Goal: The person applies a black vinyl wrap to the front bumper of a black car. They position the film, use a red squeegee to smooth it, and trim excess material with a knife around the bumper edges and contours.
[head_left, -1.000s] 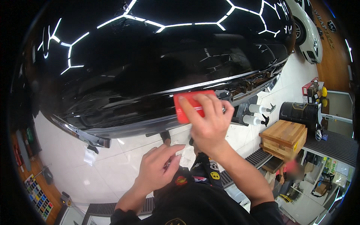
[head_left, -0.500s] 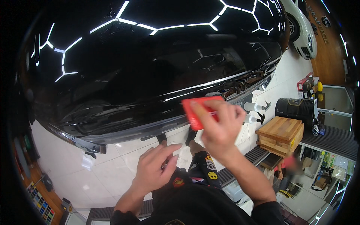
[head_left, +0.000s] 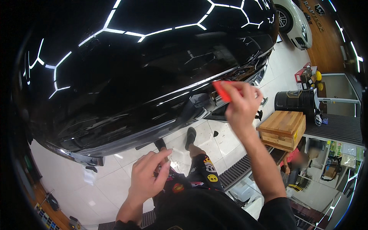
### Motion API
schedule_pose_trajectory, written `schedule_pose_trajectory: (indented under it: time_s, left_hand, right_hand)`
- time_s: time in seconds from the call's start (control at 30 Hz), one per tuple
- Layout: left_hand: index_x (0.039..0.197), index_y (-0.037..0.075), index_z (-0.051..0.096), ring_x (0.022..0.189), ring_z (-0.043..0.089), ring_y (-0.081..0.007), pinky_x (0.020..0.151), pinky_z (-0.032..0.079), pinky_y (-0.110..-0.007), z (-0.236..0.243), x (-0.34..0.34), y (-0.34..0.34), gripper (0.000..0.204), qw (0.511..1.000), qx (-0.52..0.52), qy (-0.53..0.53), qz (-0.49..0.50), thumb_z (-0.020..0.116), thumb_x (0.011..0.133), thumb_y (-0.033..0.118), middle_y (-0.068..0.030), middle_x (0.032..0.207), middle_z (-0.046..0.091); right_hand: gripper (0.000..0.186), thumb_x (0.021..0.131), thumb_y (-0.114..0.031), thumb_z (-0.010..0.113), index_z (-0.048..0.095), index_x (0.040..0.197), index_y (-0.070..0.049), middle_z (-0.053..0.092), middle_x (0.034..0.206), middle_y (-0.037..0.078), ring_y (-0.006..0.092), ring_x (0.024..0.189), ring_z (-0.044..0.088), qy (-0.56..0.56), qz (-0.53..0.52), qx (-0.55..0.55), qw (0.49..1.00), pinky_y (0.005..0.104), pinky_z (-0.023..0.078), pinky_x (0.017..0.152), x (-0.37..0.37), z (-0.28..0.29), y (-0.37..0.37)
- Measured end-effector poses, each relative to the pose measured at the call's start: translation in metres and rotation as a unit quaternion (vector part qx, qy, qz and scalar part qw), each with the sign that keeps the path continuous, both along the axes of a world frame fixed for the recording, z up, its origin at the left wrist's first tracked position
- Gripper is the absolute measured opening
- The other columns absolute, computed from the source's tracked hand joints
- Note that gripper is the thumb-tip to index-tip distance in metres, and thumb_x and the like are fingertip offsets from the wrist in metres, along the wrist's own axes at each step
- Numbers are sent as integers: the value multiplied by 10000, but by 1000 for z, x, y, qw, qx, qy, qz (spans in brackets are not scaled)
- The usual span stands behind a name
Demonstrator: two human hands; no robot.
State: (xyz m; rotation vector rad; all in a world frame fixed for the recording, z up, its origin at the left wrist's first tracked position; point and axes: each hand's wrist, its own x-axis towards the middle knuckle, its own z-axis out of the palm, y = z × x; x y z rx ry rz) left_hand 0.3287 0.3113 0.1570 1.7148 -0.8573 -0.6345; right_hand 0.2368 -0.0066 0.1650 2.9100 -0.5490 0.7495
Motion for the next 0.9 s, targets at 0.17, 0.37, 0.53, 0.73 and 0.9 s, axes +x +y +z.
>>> schedule_pose_trajectory:
  time_s: [0.17, 0.37, 0.53, 0.73, 0.9]
  left_hand:
    - [1233, 13, 724, 659, 583, -147, 609, 463, -276, 8, 0, -12, 338, 1000, 7, -19, -19, 697, 899, -31, -70, 783, 622]
    - [1182, 33, 735, 589, 567, -190, 581, 453, -313, 6, -6, -16, 333, 1000, 19, -19, -3, 731, 852, -16, -60, 752, 636]
    - [1175, 30, 737, 586, 571, -195, 572, 452, -315, 13, -8, -28, 325, 999, 20, -30, -26, 732, 854, -19, -65, 747, 633]
    - [1170, 35, 749, 597, 578, -200, 570, 457, -319, 35, -7, -44, 314, 998, 1, -40, -53, 726, 861, -15, -74, 761, 635]
    - [1179, 48, 748, 631, 603, -213, 590, 478, -319, 45, -6, -67, 298, 997, 41, -57, -34, 725, 884, 13, -85, 790, 651]
  right_hand:
    - [527, 704, 22, 711, 780, 1176, -204, 659, 1090, 11, 227, 1012, 625, -16, 35, 49, 998, 480, 359, 951, 10, -6, 44]
    - [519, 734, 38, 704, 779, 1173, -227, 645, 1070, 18, 226, 1040, 627, -13, -81, -28, 996, 474, 366, 949, -25, -24, -54]
    - [491, 735, 53, 682, 784, 1124, -228, 645, 1051, 22, 229, 1037, 632, -30, -106, 16, 994, 467, 381, 954, -27, 6, -34]
    - [468, 706, -30, 717, 757, 1160, -139, 672, 1076, 46, 242, 973, 633, -39, 91, 215, 972, 430, 403, 849, -28, 54, 61]
    - [261, 846, -175, 805, 828, 1106, -190, 758, 1092, 21, 208, 937, 720, 0, 219, 357, 908, 338, 477, 777, -86, 185, 72]
